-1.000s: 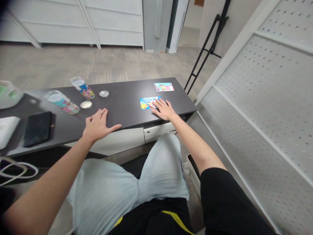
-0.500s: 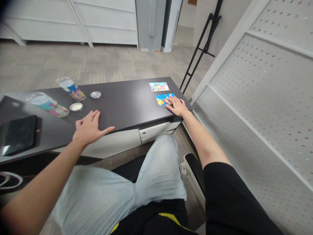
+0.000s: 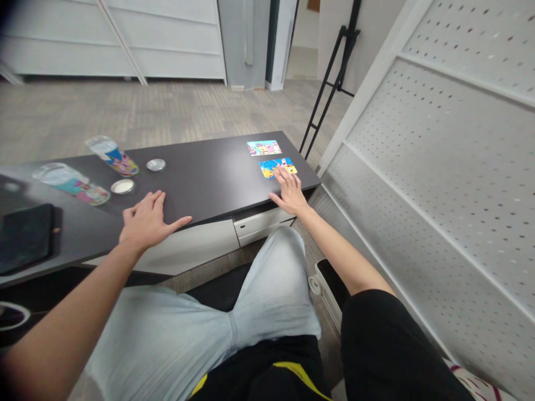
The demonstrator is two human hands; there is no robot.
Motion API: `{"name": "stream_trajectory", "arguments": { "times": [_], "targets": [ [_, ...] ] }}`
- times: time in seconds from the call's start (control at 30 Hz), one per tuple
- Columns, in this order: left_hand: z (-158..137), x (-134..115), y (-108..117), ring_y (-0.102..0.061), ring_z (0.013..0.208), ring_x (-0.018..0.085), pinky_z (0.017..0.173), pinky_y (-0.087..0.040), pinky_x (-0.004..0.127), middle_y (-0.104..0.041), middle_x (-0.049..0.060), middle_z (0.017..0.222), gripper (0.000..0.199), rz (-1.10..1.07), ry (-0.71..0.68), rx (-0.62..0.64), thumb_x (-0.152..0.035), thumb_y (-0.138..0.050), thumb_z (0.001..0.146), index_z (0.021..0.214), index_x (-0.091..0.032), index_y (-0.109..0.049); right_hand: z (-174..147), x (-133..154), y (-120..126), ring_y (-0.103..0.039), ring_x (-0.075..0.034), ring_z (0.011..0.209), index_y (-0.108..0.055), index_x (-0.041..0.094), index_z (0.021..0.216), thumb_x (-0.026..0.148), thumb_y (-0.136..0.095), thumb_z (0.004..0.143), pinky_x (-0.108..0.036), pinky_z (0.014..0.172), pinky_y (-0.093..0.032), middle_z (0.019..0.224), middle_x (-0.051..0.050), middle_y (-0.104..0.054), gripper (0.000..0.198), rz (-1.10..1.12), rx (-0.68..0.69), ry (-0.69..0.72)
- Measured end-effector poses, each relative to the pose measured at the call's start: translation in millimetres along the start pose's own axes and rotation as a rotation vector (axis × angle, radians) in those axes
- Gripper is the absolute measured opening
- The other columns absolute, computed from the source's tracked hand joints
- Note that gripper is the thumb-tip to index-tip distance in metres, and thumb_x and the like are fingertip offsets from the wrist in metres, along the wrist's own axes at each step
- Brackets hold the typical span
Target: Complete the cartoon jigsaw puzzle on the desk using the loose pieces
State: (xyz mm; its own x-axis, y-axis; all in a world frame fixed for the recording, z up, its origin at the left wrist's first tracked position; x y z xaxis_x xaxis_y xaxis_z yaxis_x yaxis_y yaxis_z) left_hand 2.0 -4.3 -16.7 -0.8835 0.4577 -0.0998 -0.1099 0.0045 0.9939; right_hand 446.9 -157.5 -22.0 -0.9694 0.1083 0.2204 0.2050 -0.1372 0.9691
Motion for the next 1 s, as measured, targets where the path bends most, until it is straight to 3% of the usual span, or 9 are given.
{"name": "stream_trajectory", "arguments": {
  "times": [0.1, 0.17, 0.3, 0.33, 0.43, 0.57, 0.63, 0.73, 1.0],
  "targets": [
    [0, 0, 0, -0.032, 0.2, 0.05, 0.156, -0.035, 0.07, -0.039, 0.031, 0.211, 0.127, -0.003, -0.001, 0.002, -0.087, -0.052, 0.114, 0.202, 0.004, -0.042, -50, 35, -19, -0.013, -0.038, 0.208, -0.046, 0.021, 0.203, 0.066, -0.067, 0.125, -0.063, 0.168, -0.006, 0.221, -0.015, -0.024, 0.092, 0.037, 0.085, 0.112],
    [0, 0, 0, -0.032, 0.2, 0.049, 0.156, -0.035, 0.07, -0.039, 0.031, 0.211, 0.126, -0.003, 0.006, 0.006, -0.087, -0.051, 0.115, 0.202, 0.003, -0.043, -81, 40, -27, -0.011, -0.037, 0.208, -0.045, 0.034, 0.205, 0.075, -0.066, 0.122, -0.065, 0.169, -0.009, 0.222, -0.007, -0.022, 0.095, 0.052, 0.138, 0.105],
    [0, -3, 1, -0.032, 0.2, 0.05, 0.155, -0.034, 0.073, -0.038, 0.032, 0.212, 0.124, 0.002, 0.007, 0.008, -0.083, -0.049, 0.115, 0.201, 0.006, -0.043, -128, 17, -43, -0.004, -0.036, 0.208, -0.034, 0.03, 0.212, 0.085, -0.061, 0.117, -0.062, 0.17, -0.01, 0.222, -0.008, -0.013, 0.113, 0.05, 0.28, -0.03],
    [0, -4, 2, -0.032, 0.2, 0.05, 0.155, -0.034, 0.073, -0.038, 0.032, 0.211, 0.123, 0.002, 0.007, 0.009, -0.082, -0.05, 0.115, 0.201, 0.005, -0.042, -137, 9, -49, -0.01, -0.038, 0.208, -0.038, 0.031, 0.211, 0.087, -0.061, 0.116, -0.064, 0.169, -0.015, 0.221, -0.011, -0.02, 0.113, 0.051, 0.339, -0.063],
    [-2, -5, 4, -0.032, 0.2, 0.05, 0.155, -0.035, 0.071, -0.038, 0.032, 0.212, 0.12, 0.006, 0.009, 0.017, -0.08, -0.05, 0.116, 0.203, 0.002, -0.042, -157, -9, -75, -0.047, -0.044, 0.196, -0.057, 0.033, 0.203, 0.075, -0.069, 0.115, -0.064, 0.16, -0.043, 0.208, -0.02, -0.052, 0.098, 0.05, 0.568, -0.141],
    [-4, -7, 4, -0.032, 0.201, 0.048, 0.155, -0.036, 0.069, -0.038, 0.031, 0.212, 0.118, 0.018, 0.007, 0.027, -0.079, -0.052, 0.118, 0.203, 0.001, -0.042, -151, -16, -96, -0.049, -0.045, 0.195, -0.067, 0.037, 0.194, 0.066, -0.085, 0.123, -0.068, 0.159, -0.043, 0.211, -0.019, -0.047, 0.079, 0.027, 0.699, -0.137],
    [-5, -6, 3, -0.032, 0.201, 0.048, 0.156, -0.036, 0.067, -0.037, 0.031, 0.212, 0.117, 0.021, 0.008, 0.031, -0.079, -0.054, 0.119, 0.203, 0.001, -0.042, -135, -14, -100, -0.06, -0.044, 0.184, -0.074, 0.035, 0.184, 0.056, -0.088, 0.126, -0.072, 0.152, -0.051, 0.206, -0.018, -0.055, 0.063, 0.008, 0.698, -0.108],
    [-6, -5, 3, -0.032, 0.201, 0.047, 0.156, -0.036, 0.065, -0.038, 0.031, 0.212, 0.115, 0.017, 0.007, 0.033, -0.081, -0.056, 0.122, 0.204, -0.002, -0.043, -107, -4, -105, -0.077, -0.038, 0.161, -0.082, 0.031, 0.169, 0.049, -0.087, 0.129, -0.065, 0.137, -0.067, 0.188, -0.017, -0.071, 0.044, -0.032, 0.677, -0.073],
    [-7, -3, 2, -0.033, 0.201, 0.047, 0.156, -0.035, 0.065, -0.038, 0.029, 0.213, 0.11, -0.007, 0.008, 0.025, -0.08, -0.057, 0.124, 0.206, -0.008, -0.045, -81, 24, -109, -0.083, -0.032, 0.145, -0.088, 0.03, 0.152, 0.048, -0.084, 0.13, -0.056, 0.127, -0.073, 0.172, -0.015, -0.081, 0.028, -0.172, 0.643, 0.014]
  ]
}}
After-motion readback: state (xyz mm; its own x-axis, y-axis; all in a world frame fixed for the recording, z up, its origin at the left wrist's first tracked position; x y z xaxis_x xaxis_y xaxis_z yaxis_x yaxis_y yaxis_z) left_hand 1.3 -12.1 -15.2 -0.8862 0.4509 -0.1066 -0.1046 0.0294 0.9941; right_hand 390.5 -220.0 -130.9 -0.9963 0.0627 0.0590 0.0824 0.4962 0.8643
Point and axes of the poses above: each hand's wrist, its own z-axis towards the middle knuckle, its own y-axis out of the back of the hand, x = y × z, the point moved 7 cm from there along z, towards the middle knuckle
